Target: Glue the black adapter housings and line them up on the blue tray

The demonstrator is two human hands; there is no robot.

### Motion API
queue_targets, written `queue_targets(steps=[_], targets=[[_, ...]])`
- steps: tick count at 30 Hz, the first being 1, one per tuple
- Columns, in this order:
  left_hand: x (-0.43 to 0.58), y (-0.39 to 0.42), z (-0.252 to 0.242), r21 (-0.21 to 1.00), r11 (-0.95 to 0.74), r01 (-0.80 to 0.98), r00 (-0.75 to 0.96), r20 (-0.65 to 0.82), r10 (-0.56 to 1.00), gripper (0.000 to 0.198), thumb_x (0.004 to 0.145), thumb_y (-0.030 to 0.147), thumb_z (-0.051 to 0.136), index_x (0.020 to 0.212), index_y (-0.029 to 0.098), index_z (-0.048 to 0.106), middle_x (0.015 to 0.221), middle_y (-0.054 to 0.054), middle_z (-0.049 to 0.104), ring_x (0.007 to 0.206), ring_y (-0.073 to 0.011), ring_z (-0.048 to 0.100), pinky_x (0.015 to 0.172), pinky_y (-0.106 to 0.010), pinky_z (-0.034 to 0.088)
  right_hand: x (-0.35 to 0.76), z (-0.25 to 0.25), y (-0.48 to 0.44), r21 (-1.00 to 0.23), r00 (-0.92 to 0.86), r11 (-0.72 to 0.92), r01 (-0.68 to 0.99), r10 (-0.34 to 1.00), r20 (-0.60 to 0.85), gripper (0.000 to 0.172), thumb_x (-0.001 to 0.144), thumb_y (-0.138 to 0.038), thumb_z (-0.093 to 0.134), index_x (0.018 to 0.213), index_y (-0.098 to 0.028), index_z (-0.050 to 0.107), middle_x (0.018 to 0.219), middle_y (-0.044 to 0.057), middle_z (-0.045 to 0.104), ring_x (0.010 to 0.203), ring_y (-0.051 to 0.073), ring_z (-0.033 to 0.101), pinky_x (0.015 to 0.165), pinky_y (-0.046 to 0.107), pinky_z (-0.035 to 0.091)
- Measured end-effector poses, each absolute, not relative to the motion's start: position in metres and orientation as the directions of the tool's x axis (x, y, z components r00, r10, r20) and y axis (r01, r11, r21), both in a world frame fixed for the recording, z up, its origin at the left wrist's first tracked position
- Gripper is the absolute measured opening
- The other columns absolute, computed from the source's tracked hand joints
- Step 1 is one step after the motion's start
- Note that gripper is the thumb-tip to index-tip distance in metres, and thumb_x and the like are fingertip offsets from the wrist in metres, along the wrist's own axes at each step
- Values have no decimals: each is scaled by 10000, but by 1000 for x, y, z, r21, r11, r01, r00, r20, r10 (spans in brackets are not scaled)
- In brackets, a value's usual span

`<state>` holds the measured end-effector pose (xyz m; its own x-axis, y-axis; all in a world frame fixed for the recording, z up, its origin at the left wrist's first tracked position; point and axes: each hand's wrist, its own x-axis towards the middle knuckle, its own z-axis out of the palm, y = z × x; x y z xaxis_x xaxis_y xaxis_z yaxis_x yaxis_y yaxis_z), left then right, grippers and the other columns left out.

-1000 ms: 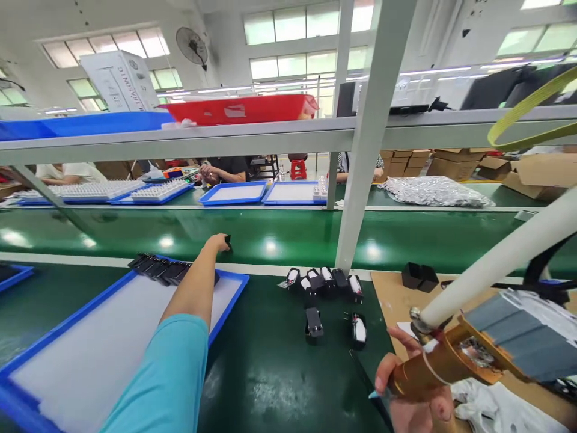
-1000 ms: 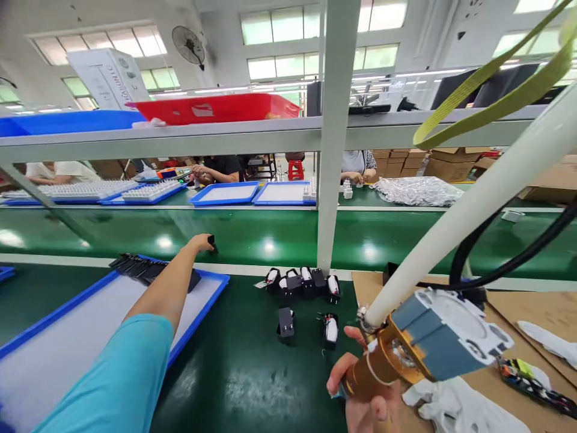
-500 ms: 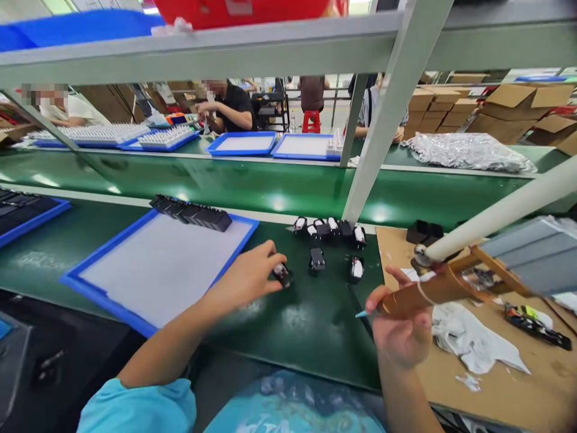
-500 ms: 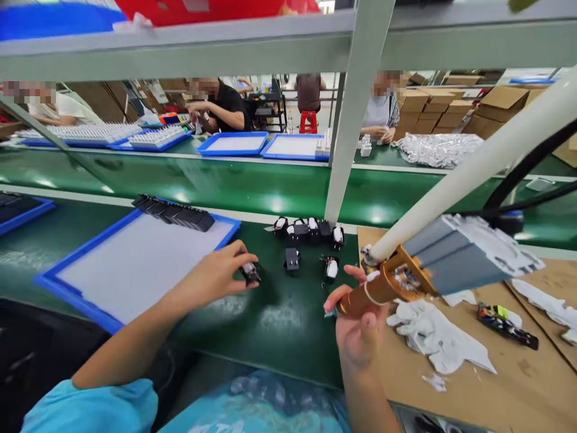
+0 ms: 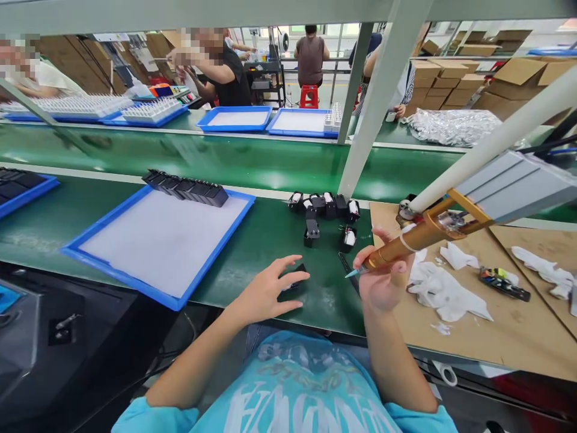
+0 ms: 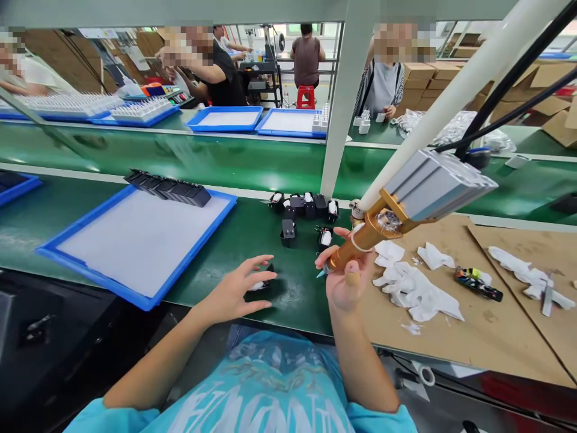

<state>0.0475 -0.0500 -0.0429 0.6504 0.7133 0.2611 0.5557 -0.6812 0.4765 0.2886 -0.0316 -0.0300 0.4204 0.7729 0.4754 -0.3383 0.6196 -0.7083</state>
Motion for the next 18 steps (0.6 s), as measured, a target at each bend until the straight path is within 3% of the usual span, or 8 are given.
queue_targets(steps=[3,7,11,15,18], targets=[[55,-49,-45,354,-755,552,691,312,652,508,905,249,612,1383,334,461,1458,-109,428,1169,-235,560,970,-410,513,288,-30,-31,-703,425,626,-337,768,480,318,859,-455,568,1150,-328,577,1131,20,650,488,103,615,399,256,457],[58,-49,-52,256,-784,566,689,376,620,464,925,187,562,1357,350,513,1465,-123,411,1110,-233,588,916,-407,537,287,-30,-31,-710,418,618,-337,774,476,328,864,-448,566,1171,-334,566,1131,19,651,498,104,616,404,258,463],[48,-52,-61,421,-702,574,590,381,711,444,938,185,541,1357,326,509,1484,-116,398,1132,-204,601,936,-363,547,287,-31,-31,-718,421,615,-327,775,471,324,863,-458,561,1166,-342,558,1133,15,649,490,99,606,394,258,465],[36,-56,-70,634,-492,597,456,236,858,568,894,254,629,1422,318,429,1504,-107,413,1274,-242,539,1003,-376,520,285,-30,-31,-714,418,622,-321,770,483,309,868,-449,556,1159,-349,545,1119,12,645,440,77,566,348,232,410],[35,-57,-78,671,-352,653,328,168,930,507,841,305,698,1324,284,546,1471,-110,456,1257,-263,556,1025,-416,501,277,-24,-34,-719,404,598,-354,791,459,297,871,-453,553,1147,-349,519,1110,6,629,416,63,547,321,220,386]])
